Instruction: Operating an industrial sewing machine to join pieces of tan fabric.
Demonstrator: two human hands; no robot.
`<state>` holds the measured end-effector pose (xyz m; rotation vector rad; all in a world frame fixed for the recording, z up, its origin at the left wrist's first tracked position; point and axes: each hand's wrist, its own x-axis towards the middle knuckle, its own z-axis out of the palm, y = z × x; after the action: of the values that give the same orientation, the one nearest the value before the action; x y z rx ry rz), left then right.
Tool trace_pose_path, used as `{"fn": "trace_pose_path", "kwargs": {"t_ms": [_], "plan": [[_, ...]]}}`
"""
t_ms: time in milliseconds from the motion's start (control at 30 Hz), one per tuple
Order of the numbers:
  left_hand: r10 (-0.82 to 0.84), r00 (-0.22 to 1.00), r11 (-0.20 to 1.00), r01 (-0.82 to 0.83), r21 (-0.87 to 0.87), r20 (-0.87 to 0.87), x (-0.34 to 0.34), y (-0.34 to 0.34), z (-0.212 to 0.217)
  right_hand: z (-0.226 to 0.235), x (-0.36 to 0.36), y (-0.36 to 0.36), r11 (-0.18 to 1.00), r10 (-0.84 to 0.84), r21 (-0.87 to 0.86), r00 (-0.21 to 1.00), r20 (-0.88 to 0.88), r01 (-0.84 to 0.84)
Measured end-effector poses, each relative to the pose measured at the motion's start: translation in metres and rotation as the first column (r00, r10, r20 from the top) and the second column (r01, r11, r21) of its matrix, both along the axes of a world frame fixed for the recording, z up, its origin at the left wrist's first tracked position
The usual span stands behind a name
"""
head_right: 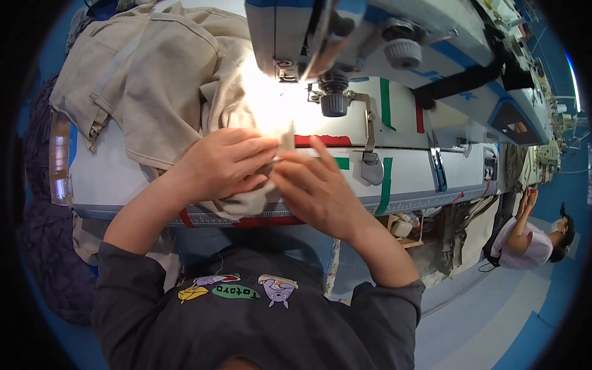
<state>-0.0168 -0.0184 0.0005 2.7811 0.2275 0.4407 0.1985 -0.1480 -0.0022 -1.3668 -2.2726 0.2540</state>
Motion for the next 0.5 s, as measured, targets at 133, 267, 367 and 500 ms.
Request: {"fn": "trace_pose_path", "kwargs": {"t_ms": [133,267,367,500], "plan": [[0.058,0.992,0.987,-0.041,-0.157,0.110,0.004,0.002,0.000,-0.006,-0.010,-0.003,0.984,0.158,0.090,0.985,-0.067,-0.152],[0.159,0.987,0.986,-0.157,-0.062,0.025,0.012,0.006,-0.001,-0.002,-0.010,-0.008,0.971,0.090,0.226,0.994,-0.058,-0.074],[0.162,0.986,0.986,-0.160,0.053,-0.037,0.019,0.001,0.000,0.004,-0.009,-0.010,0.979,0.048,0.196,0.998,0.042,-0.055],[0.046,0.998,0.990,-0.039,0.135,-0.049,0.013,0.000,-0.008,-0.007,-0.010,-0.007,0.986,0.135,0.114,0.980,-0.148,-0.119]]}}
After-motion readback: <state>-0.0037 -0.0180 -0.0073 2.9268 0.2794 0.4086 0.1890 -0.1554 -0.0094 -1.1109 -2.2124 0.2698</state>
